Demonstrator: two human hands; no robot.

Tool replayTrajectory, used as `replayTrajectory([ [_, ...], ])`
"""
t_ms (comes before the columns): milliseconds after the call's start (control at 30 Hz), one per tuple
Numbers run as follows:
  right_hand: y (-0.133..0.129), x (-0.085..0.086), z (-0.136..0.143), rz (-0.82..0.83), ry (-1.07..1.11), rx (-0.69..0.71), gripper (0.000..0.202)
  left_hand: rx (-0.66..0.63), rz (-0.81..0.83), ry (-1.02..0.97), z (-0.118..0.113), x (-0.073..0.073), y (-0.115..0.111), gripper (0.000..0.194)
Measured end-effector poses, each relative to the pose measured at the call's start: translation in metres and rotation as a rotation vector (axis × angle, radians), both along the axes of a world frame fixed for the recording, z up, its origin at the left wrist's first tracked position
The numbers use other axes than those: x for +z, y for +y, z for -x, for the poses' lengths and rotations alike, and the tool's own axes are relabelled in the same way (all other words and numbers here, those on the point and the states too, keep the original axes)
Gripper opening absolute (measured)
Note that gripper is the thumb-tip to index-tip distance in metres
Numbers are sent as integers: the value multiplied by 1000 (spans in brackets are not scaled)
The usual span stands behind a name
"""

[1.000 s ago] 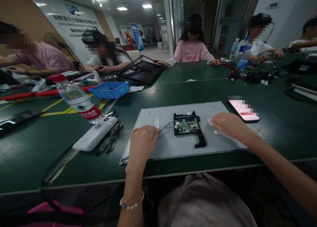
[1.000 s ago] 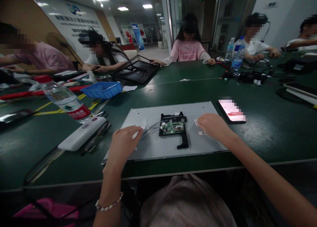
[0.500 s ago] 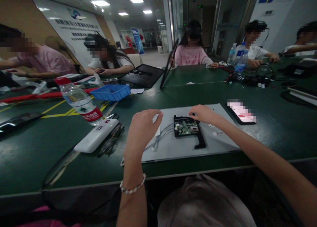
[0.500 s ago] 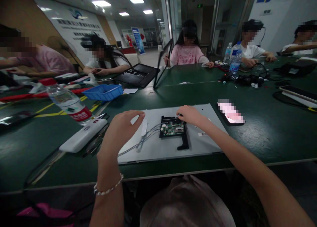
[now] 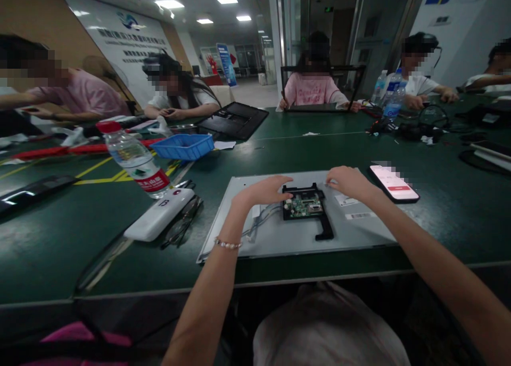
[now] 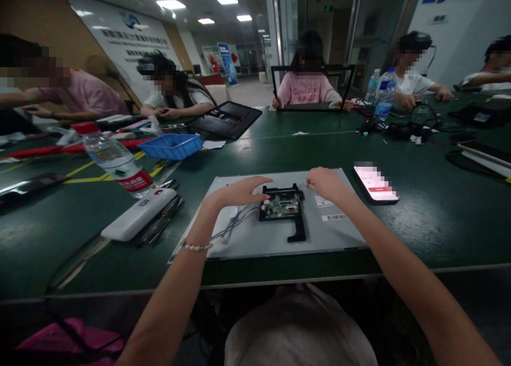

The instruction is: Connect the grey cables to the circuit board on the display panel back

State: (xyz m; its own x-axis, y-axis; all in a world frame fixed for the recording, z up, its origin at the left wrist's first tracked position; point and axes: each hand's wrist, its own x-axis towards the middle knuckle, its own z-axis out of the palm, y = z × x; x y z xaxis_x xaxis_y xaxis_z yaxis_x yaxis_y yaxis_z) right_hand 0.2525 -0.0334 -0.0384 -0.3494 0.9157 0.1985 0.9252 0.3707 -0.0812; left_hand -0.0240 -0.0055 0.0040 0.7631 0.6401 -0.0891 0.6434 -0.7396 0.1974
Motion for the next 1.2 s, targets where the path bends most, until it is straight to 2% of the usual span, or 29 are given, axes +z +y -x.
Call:
replayTrajectory([
  [100,-1,-3,-12,100,66,22,20,-24,65,16,0,-11,2,67],
  [300,-1,0,-23,106,180,-2,27,-82,99,-14,0,-19,3,76],
  [467,3,-8,-20,114,144,81,26,-80,130,-21,1,-15,-3,90],
  [667,3,-13,-8,33,63,36,20,-18,205,16,8,-9,-10,110],
  [900,1,-10,-5,32,69,-35,22,-42,214,3,8,-9,-9,103],
  [1033,2,-2,9,-38,146,-51,23,-50,204,-3,7,-10,-8,108],
  [1200,9,9,47,-31,137,76,27,-46,216,-11,8,-14,-5,112],
])
